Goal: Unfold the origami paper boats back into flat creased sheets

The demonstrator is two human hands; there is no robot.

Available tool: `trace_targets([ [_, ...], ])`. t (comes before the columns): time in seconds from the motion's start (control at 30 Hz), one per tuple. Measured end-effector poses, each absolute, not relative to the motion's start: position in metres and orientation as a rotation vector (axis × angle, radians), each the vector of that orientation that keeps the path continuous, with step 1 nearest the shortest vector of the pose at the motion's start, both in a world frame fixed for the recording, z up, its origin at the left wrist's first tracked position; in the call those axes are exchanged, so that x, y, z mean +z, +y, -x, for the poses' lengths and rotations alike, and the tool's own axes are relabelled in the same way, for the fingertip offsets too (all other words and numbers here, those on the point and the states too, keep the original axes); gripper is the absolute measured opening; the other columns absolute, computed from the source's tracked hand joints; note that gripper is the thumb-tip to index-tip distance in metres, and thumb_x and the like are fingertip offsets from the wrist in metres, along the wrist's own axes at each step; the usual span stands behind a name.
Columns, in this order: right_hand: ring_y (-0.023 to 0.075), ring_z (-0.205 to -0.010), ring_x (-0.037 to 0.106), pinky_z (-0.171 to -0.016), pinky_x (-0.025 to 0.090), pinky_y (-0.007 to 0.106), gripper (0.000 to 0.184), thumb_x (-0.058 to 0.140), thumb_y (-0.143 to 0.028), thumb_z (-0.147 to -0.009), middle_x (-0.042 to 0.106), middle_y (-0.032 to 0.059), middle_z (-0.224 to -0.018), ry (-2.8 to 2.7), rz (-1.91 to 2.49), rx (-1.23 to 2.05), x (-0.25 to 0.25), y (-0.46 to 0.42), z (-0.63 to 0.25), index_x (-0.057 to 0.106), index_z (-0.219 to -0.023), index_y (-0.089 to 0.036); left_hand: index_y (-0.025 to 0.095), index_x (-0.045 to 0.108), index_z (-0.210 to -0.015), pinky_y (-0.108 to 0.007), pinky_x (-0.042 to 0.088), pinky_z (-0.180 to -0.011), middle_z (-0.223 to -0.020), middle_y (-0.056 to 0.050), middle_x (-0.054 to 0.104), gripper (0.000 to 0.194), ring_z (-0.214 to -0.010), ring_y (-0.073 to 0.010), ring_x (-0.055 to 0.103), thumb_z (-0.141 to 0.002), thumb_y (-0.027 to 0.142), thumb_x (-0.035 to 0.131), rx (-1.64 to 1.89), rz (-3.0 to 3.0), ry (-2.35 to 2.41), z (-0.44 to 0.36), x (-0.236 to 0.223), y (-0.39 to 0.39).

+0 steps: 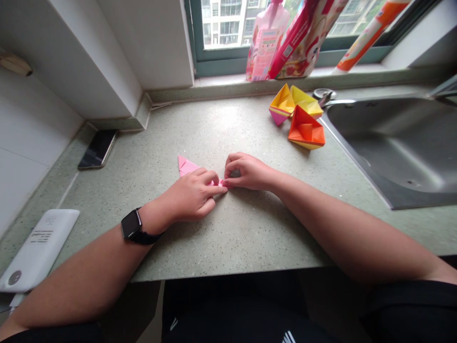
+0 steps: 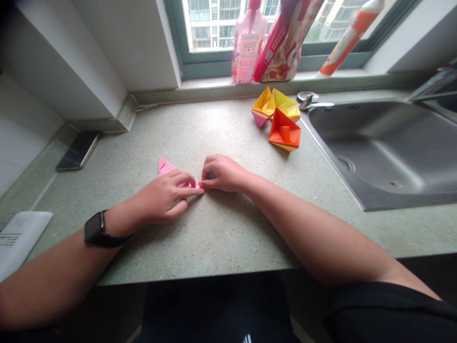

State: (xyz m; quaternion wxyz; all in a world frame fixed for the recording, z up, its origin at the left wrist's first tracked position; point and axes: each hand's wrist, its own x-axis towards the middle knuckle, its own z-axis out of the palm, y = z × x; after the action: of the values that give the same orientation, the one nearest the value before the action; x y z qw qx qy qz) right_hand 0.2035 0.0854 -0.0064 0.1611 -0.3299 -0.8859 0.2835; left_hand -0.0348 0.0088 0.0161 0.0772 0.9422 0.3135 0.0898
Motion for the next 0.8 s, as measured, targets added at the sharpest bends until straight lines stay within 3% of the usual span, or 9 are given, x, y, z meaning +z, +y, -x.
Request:
trace_targets([
  [0.2, 0.0206, -0.093, 0.064, -0.088, 0.047, 0.035, 0.014, 0.087, -0.032, -0.088, 0.07, 0.0049, -0.094, -2.531, 0.949, 0.821, -0.0058, 0.0853, -0.2041, 0.08, -0.08, -0.022, 0.023, 0.081, -0.114, -0.039, 0.056, -0.094, -0.112, -0.008, 0.073, 0.036, -0.104, -0.0246, 0.067, -0.089, 0.011, 0.058, 0.332, -2.737, 0.942, 0.0398, 0.0179, 0.0096],
  [0.8, 0.0205, -0.093, 0.064, -0.089, 0.047, 0.035, 0.016, 0.088, -0.032, -0.087, 0.07, 0.0046, -0.093, -2.536, 0.95, 0.801, -0.0064, 0.0849, -0.2041, 0.079, -0.08, -0.022, 0.025, 0.083, -0.11, -0.036, 0.06, -0.093, -0.11, -0.005, 0.08, 0.037, -0.105, -0.0222, 0.074, -0.092, 0.004, 0.058, 0.49, -2.652, 0.937, 0.0426, 0.0113, 0.0132],
])
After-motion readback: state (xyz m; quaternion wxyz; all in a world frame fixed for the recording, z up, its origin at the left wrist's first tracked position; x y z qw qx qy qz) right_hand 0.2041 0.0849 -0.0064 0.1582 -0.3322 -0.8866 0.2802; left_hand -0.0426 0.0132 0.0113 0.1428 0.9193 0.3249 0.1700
